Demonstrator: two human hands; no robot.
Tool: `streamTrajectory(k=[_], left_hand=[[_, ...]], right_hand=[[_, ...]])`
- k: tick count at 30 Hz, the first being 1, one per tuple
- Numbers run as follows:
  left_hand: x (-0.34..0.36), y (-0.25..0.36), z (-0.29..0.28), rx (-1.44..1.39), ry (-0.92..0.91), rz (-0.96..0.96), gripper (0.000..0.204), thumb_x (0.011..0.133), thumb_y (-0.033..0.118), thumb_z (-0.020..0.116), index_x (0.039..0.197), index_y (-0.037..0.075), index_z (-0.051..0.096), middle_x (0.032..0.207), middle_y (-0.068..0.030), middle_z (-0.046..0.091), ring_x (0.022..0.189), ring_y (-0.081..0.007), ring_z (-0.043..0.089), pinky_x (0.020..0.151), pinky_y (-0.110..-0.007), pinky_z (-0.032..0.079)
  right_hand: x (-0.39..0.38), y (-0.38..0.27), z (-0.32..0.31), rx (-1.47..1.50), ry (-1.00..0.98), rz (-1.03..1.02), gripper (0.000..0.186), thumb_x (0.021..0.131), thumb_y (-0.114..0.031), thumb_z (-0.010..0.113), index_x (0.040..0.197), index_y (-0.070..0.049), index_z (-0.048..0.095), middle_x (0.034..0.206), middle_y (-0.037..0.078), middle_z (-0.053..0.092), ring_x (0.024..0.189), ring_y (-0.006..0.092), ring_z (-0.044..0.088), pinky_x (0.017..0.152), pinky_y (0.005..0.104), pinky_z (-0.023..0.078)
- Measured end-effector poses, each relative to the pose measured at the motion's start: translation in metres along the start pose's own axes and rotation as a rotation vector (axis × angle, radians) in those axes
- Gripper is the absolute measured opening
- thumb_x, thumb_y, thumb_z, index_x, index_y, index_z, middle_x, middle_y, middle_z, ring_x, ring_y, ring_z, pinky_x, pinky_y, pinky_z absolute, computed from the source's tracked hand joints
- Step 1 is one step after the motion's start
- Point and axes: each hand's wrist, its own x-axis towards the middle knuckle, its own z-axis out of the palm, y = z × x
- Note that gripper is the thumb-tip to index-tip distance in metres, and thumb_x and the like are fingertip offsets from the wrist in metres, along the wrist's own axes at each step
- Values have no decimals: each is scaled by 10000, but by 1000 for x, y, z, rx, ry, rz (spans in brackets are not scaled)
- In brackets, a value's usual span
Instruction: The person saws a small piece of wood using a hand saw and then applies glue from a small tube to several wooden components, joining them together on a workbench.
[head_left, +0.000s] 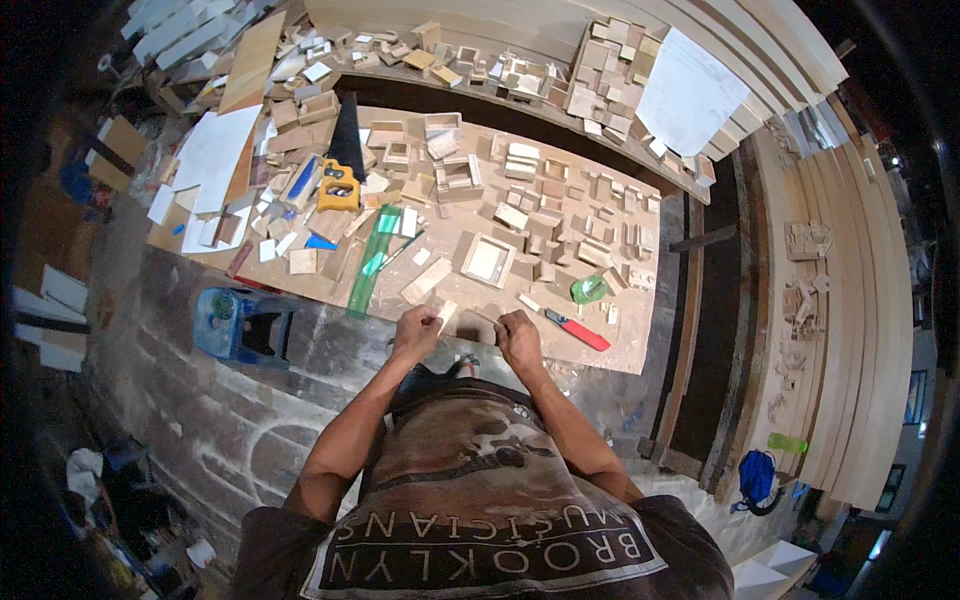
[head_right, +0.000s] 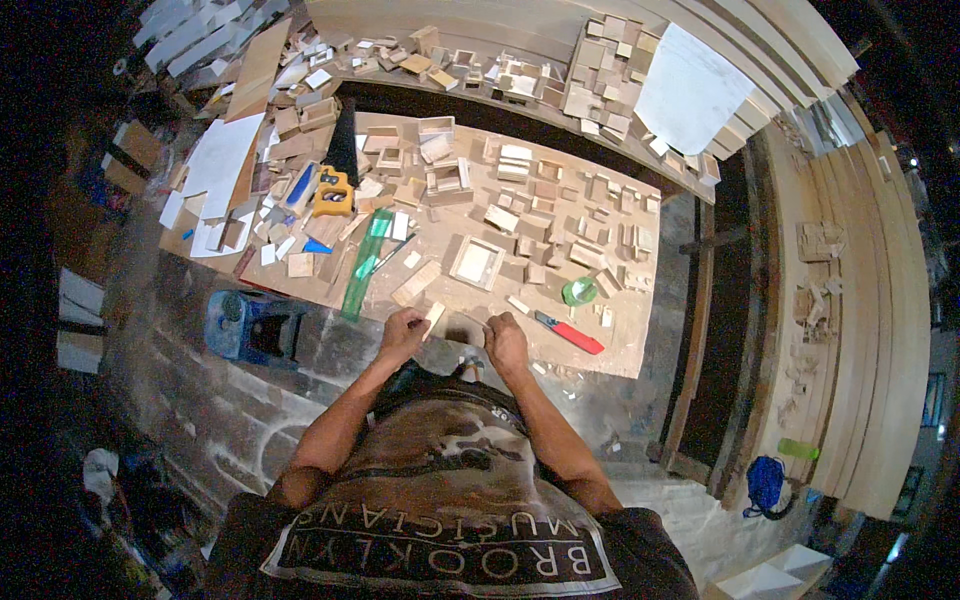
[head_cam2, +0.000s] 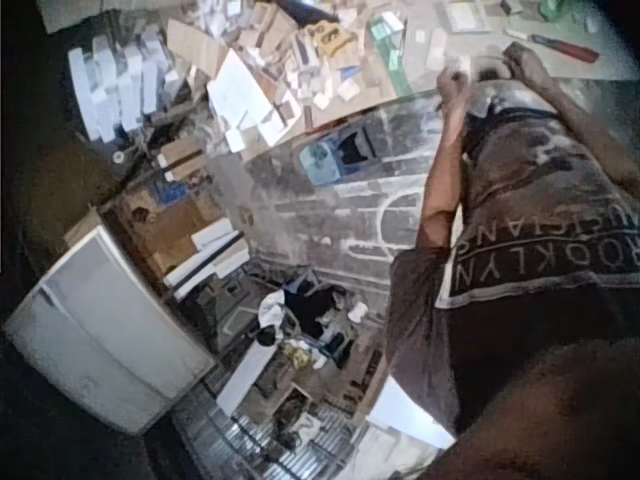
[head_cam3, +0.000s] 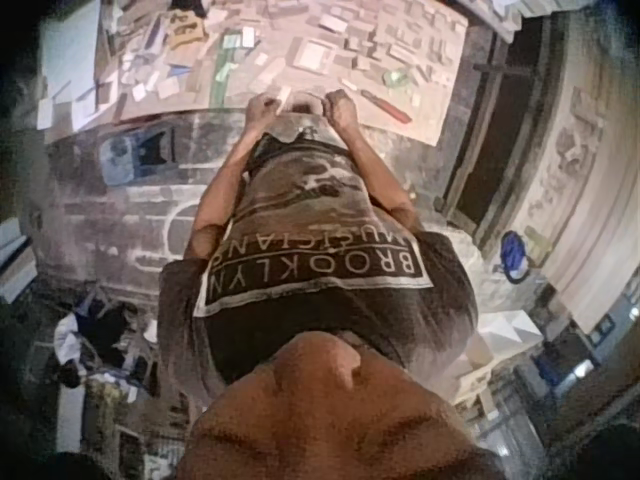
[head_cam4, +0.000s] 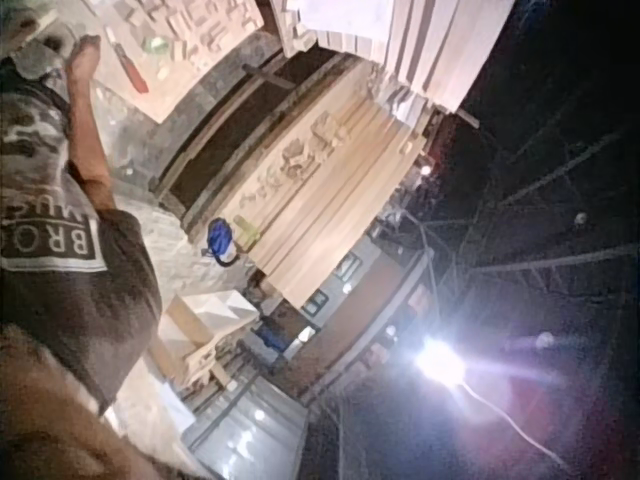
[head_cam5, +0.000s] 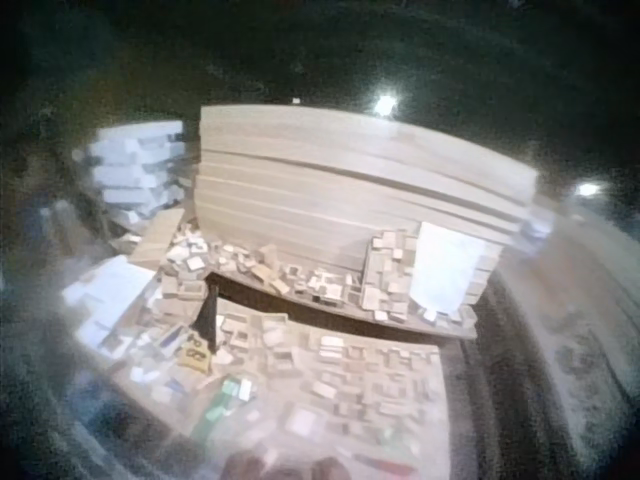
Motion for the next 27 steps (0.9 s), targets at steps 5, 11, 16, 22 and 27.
streamTrajectory(k=[5,11,16,22,27], left_hand=[[2,2,15,179,123,132,152,835,117,681,914,-12,667,839,-207,695,795,-344,694,705,-409,533],[4,14,17,306,145,96,146,855,140,650,907,4,636,834,-223,672,822,-419,654,717,-480,504],[3,33,18,508,163,185,147,868,152,639,939,24,627,912,-203,638,895,-428,619,772,-513,484],[7,10,18,455,109,286,133,880,135,615,968,38,637,971,-194,609,939,-427,601,796,-513,481],[10,15,26,397,-9,408,115,898,110,587,970,34,636,973,-200,600,922,-428,606,787,-506,491]], right_hand=[[-3,11,-2,-39,-74,-47,110,846,-68,646,930,3,652,927,223,608,857,415,603,765,461,506],[-15,18,1,-33,-105,-121,191,856,-80,643,1029,0,636,1063,216,602,975,405,600,852,446,515],[-20,23,-3,-18,-94,-211,249,864,-82,640,1088,25,617,1115,218,565,1030,401,575,888,440,502],[-19,15,-2,102,-35,-121,256,839,-22,637,1088,30,608,1056,224,531,956,423,566,857,467,491],[-24,23,-2,84,22,-9,247,826,19,617,1074,22,619,997,225,553,926,425,573,810,467,486]])
